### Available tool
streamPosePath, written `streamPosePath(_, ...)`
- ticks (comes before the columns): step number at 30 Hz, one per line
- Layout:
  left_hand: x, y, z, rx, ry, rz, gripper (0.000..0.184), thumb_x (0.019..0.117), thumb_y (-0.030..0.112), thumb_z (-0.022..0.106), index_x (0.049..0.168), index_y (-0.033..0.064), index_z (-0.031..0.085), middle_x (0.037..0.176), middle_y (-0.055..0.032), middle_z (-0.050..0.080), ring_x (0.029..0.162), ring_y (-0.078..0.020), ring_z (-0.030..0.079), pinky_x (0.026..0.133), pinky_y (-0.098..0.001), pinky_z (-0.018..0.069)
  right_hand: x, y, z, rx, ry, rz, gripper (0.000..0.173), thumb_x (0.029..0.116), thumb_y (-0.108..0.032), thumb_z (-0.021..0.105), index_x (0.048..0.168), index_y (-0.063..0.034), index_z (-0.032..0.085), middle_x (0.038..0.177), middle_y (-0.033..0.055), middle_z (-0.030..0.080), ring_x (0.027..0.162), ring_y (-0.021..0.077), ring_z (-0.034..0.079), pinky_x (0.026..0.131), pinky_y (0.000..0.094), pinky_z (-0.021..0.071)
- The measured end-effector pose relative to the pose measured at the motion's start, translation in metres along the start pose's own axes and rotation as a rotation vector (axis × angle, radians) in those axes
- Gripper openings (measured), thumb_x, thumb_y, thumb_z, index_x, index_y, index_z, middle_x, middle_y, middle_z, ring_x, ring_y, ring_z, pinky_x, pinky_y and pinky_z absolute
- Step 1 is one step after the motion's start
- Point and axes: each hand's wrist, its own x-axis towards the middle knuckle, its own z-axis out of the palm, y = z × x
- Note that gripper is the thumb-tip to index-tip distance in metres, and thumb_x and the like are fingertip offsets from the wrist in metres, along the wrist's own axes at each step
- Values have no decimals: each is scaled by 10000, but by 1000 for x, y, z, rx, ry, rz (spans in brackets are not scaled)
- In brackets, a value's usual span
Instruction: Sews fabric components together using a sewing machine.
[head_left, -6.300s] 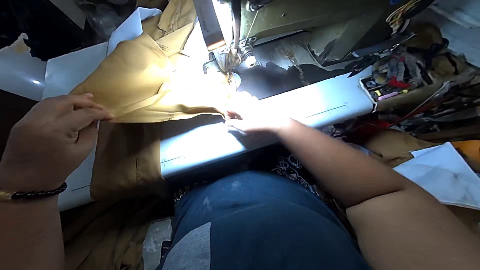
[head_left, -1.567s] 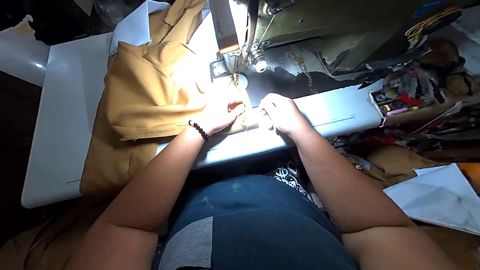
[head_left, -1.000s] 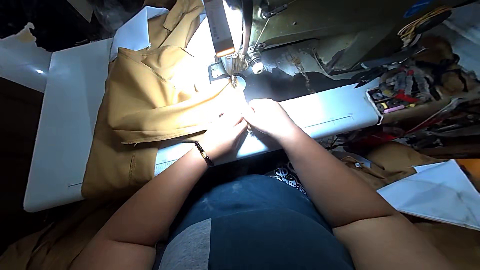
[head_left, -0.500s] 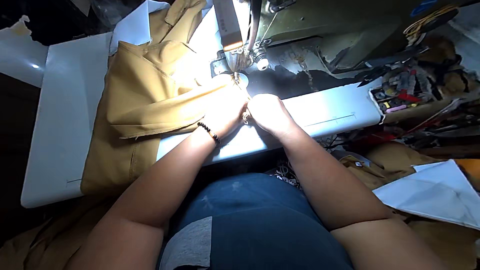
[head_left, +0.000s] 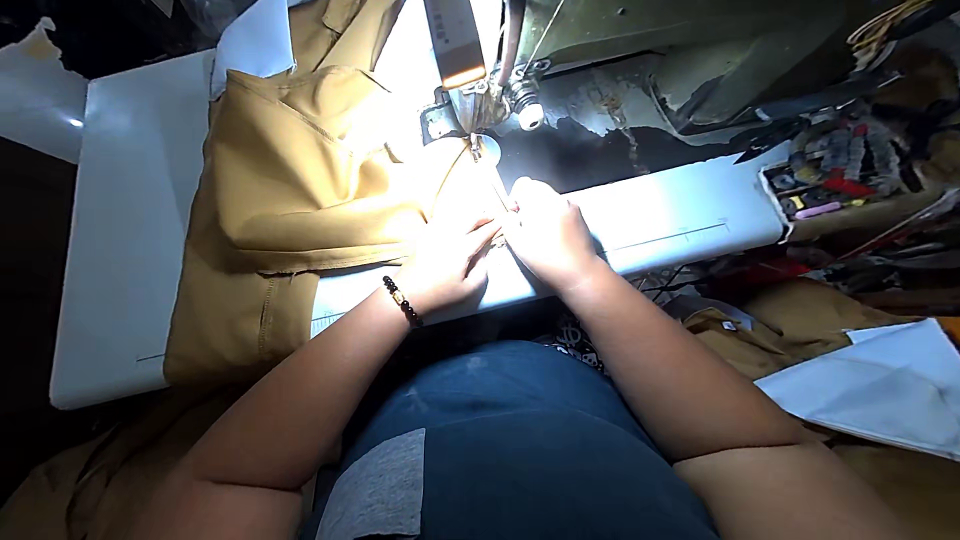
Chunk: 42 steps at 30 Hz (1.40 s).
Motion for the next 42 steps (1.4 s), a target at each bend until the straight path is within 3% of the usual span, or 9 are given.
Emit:
streamPosePath(7,-3,-8,-2,-56,-30,13,488,932,176,526,1387,43,639,1424,-119,623,1323,-259,581,1086,-457,451,-11,10,10,128,32,-121,160,910,-86,604,925,1,737,866,143,680,790,279,693,684,442,568)
streamPosePath(11,-5,-8,-3,-74,3,16,460,925,157,540,1348,27,665,1391,-126,648,1294,-267,608,1071,-460,467,-11,8,4,117,-23,-131,167,924,-80,606,965,1,747,908,158,684,851,300,701,730,454,576)
streamPosePath(20,3,-18,-6,-135,-16,16,407,933,155,535,1286,20,688,1371,-134,649,1277,-266,609,1065,-454,469,-5,9,5,125,-70,-132,166,910,-96,607,925,16,729,863,161,673,824,310,693,700,467,557)
streamPosePath(25,26,-36,-13,-175,-53,-67,363,993,142,478,1266,20,684,1377,-107,636,1246,-196,616,1054,-376,479,23,9,8,135,-131,-91,177,933,-101,615,977,25,732,905,169,672,884,313,686,795,465,555)
streamPosePath(29,45,-56,-15,-130,-43,-106,390,999,157,466,1309,11,652,1411,-132,619,1308,-224,585,1087,-402,452,50,11,16,114,-148,-68,243,978,-119,567,1127,-28,735,1075,180,702,1037,324,689,907,466,548)
streamPosePath(33,54,-60,-12,67,30,-128,353,999,256,494,1243,102,698,1253,-165,620,1210,-334,573,1021,-557,409,56,16,18,119,-169,-33,282,1026,-189,536,1170,-52,736,1092,177,677,1056,312,667,931,454,534)
streamPosePath(36,56,-47,-14,105,85,-250,351,1077,249,450,1173,66,734,1105,-156,718,1101,-329,665,976,-545,470,45,23,10,227,-144,34,381,964,-247,643,1294,-61,687,1084,159,650,1002,268,623,897,414,501)
streamPosePath(38,60,-39,-18,87,100,-314,363,1086,212,429,1118,10,729,1099,-179,719,1118,-324,661,1021,-503,463,45,22,8,202,-172,156,417,921,-341,724,1219,-53,684,1132,151,644,1088,303,604,965,514,451)
streamPosePath(42,58,-31,-31,63,61,-312,360,1077,270,457,1298,65,655,1243,-137,695,1195,-271,648,1036,-467,482,70,14,17,220,-200,271,340,935,-402,686,1034,-82,742,1103,103,687,1126,286,597,945,595,377)
